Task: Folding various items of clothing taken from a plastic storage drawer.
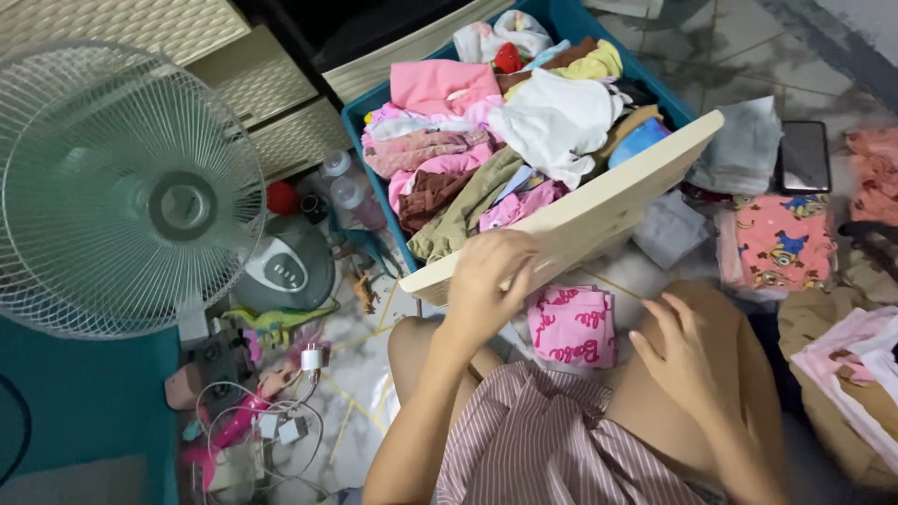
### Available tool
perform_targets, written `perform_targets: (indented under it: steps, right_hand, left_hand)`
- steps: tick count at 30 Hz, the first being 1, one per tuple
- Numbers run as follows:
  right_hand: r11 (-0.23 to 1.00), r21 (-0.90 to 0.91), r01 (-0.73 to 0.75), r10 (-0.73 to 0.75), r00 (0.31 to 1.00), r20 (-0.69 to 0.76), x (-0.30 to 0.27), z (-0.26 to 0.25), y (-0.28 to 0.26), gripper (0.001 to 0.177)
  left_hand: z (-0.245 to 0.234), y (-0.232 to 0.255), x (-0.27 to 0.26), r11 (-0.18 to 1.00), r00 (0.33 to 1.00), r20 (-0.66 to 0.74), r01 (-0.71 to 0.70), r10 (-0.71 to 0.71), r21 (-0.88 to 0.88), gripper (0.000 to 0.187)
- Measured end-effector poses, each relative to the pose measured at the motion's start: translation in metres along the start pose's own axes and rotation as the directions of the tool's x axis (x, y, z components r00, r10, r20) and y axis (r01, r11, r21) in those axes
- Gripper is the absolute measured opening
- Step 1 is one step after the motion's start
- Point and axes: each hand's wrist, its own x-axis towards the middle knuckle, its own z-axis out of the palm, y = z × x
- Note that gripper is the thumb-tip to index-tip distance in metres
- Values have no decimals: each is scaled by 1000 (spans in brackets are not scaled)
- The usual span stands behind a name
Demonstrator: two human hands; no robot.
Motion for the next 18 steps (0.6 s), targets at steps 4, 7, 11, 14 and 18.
perform_targets:
  steps: [4, 7, 11, 14, 18]
  right_hand:
    - [999, 32, -31, 30, 999, 19, -13, -5, 8, 56]
    - [993, 78, -87, 83, 995, 52, -14, -7, 12, 56]
    - [995, 62, -80, 76, 995, 61, -8, -10, 12, 56]
    - [996, 75, -42, 39, 998, 43, 2, -10, 11, 54]
    - [994, 111, 3, -4, 1000, 8, 21, -10, 1, 50]
  left_hand:
    - [7, 8, 15, 998, 997, 47, -59, 60, -21, 19]
    - [8, -2, 26, 997, 994, 85, -72, 72, 4, 19]
    - [-12, -40, 43, 998, 999, 11, -33, 32, 58, 19]
    - [-42, -72, 53, 992, 996, -91, 19, -7, 128, 19]
    - [-72, -106, 53, 968, 966, -230, 165, -120, 191, 23]
